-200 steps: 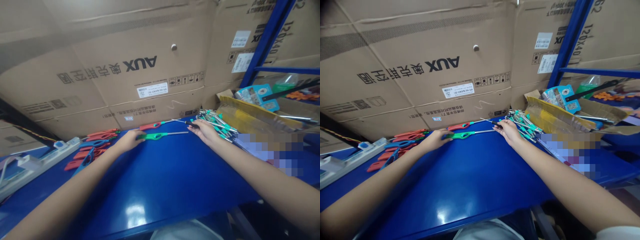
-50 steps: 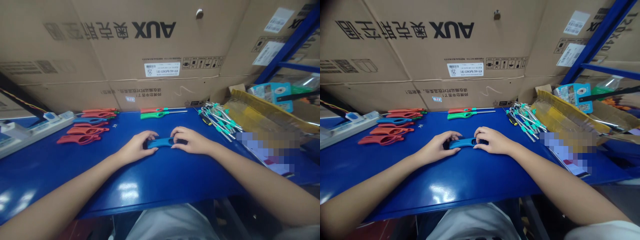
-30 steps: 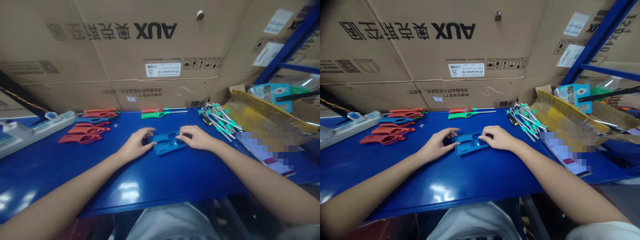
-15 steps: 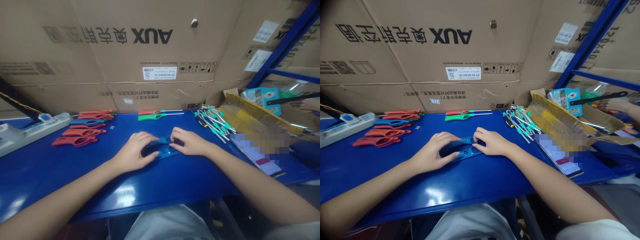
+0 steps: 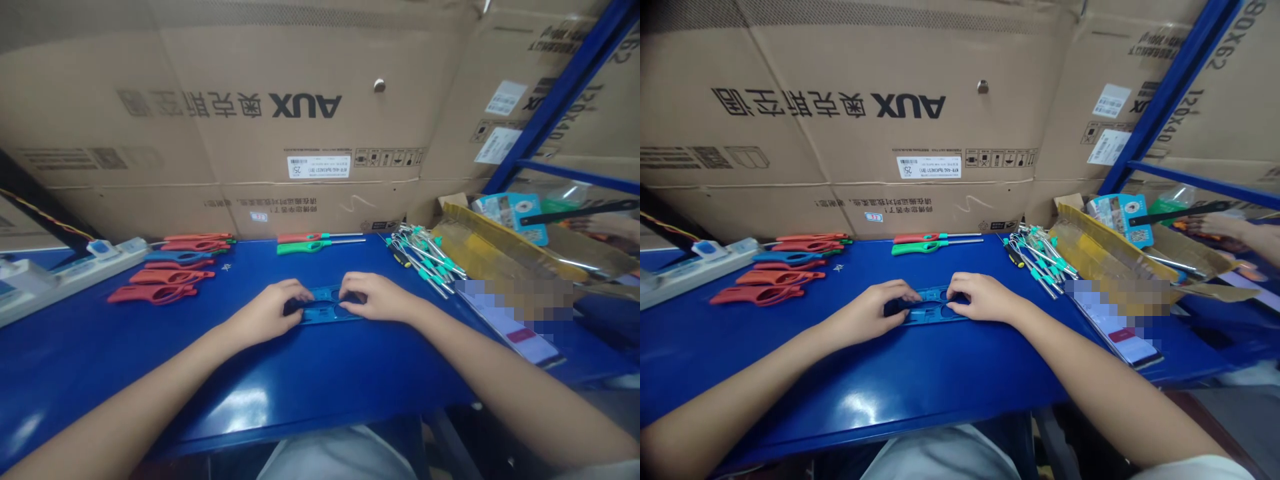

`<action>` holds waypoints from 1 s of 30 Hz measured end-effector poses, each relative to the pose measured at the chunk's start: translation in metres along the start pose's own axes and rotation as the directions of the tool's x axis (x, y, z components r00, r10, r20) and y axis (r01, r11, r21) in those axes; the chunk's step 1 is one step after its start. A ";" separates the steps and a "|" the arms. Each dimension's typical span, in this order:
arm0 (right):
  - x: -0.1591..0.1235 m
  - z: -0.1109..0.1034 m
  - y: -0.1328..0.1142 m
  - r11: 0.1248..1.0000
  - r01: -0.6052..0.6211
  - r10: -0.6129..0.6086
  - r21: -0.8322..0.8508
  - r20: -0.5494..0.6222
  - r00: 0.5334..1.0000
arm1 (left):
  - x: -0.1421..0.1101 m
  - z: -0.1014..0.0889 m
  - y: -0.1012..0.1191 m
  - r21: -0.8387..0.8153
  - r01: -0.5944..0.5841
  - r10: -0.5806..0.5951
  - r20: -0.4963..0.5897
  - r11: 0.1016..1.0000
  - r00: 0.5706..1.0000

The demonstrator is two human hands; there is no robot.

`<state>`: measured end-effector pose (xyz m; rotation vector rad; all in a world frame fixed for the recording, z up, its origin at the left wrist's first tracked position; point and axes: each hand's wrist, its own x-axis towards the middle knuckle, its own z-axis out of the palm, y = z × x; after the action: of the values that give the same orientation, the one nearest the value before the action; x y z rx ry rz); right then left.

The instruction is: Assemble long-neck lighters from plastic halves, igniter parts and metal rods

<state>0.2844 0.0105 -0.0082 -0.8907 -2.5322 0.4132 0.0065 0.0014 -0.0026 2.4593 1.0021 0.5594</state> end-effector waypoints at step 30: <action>0.001 0.002 -0.007 0.899 0.148 -0.173 -0.412 -0.025 0.985 | -0.006 0.002 -0.002 0.109 -0.089 0.090 -0.003 0.990 0.996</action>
<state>0.2791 0.0052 -0.0073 -0.8081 -2.6541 -0.2054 0.0025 -0.0017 -0.0064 2.6109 0.9527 0.5573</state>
